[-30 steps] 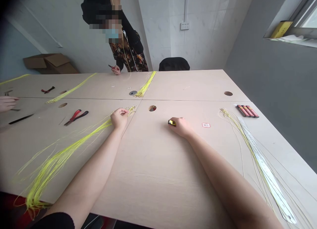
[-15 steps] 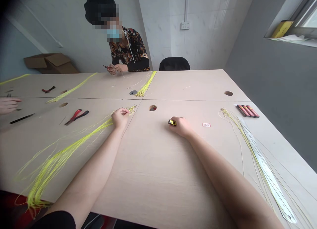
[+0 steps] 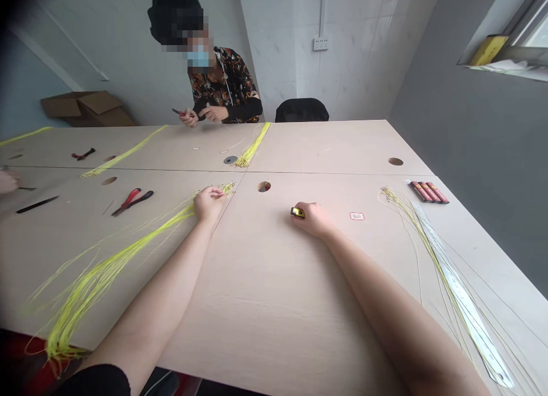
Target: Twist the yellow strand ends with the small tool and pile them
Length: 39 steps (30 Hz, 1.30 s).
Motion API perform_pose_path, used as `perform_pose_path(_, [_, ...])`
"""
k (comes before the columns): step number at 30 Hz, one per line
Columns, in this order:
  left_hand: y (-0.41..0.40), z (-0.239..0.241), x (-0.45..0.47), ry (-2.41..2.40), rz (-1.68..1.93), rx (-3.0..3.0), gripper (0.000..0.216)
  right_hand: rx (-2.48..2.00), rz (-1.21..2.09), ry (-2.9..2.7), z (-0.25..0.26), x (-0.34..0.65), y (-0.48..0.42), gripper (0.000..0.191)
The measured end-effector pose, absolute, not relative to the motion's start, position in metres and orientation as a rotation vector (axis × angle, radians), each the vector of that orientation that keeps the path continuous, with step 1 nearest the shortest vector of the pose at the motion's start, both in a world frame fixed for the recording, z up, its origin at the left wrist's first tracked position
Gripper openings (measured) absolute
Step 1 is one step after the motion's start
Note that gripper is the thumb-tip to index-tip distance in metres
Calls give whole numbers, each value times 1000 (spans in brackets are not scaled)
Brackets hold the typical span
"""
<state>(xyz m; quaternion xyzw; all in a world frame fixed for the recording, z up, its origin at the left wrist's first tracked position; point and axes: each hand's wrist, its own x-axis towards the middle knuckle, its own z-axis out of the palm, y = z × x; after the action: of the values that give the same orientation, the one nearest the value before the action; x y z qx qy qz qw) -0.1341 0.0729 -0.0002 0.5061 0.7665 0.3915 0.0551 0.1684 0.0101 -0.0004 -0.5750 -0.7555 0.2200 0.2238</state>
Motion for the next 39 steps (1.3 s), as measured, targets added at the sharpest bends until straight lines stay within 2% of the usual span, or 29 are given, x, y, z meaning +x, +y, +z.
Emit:
perform_pose_path(13, [72, 2, -133, 2321, 1333, 1556, 3, -1575, 608, -2087, 4, 167, 7, 11])
perform_pose_path(22, [68, 6, -125, 2320, 1293, 1681, 3, -1586, 630, -2080, 3, 167, 8, 13])
perform_pose_path(31, [63, 7, -108, 2231, 1195, 1973, 9, -1577, 638, -2090, 6, 167, 7, 10])
perform_pose_path(39, [55, 7, -91, 1942, 1179, 2247, 16, -1566, 669, -2062, 0, 168, 9, 10])
